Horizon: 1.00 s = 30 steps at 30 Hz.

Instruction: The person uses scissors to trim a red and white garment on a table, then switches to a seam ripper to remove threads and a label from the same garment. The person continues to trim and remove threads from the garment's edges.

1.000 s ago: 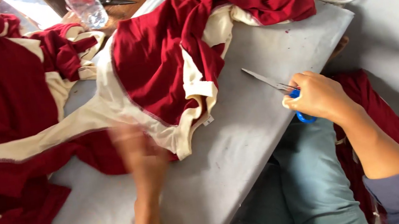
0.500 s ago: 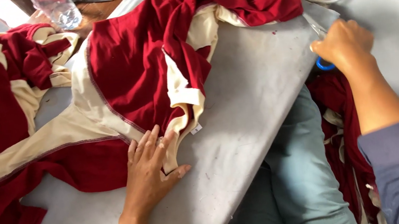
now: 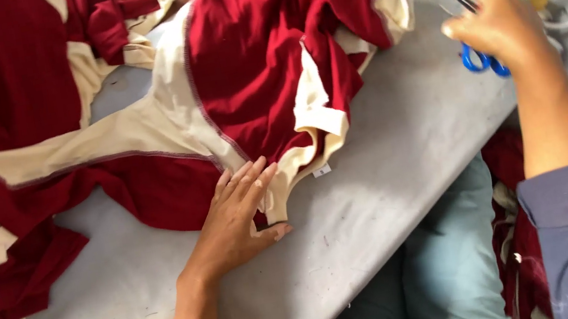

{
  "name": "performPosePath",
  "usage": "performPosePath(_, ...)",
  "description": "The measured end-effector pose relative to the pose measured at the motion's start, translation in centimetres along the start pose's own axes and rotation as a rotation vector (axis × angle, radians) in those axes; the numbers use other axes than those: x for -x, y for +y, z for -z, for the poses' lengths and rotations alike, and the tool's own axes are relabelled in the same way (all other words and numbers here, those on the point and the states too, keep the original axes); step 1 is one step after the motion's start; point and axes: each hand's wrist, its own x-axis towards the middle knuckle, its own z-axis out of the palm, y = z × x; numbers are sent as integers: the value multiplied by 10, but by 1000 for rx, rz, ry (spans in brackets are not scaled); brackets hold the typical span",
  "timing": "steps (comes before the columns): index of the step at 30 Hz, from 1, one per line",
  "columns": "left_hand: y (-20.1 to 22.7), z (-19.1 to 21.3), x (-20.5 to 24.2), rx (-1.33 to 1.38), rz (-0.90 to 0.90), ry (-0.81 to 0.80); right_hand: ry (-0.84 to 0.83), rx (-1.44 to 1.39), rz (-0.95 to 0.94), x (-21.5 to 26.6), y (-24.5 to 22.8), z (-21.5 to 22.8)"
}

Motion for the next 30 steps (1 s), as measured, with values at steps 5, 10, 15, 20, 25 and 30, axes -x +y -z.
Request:
performPosePath(5,-2,11,5,162,-17,2,264,31,-81,-8,36,-42)
performPosePath(10,-14,-6,5,120,-44,122,19,-601,481,97,-95,-47)
performPosePath(15,-5,3,7,370,142,385,196,-353,378,107,-97,-83)
performPosePath(20,-27,20,36,1075,143,337,31,-1274,311,151,-57,-51)
performPosePath(25,10,30,21,820,188,-31,-186,-1219,265,179,-86,-27)
performPosePath(30,34,0,2,928,31,146,-227,-1195,190,153,-105,-70)
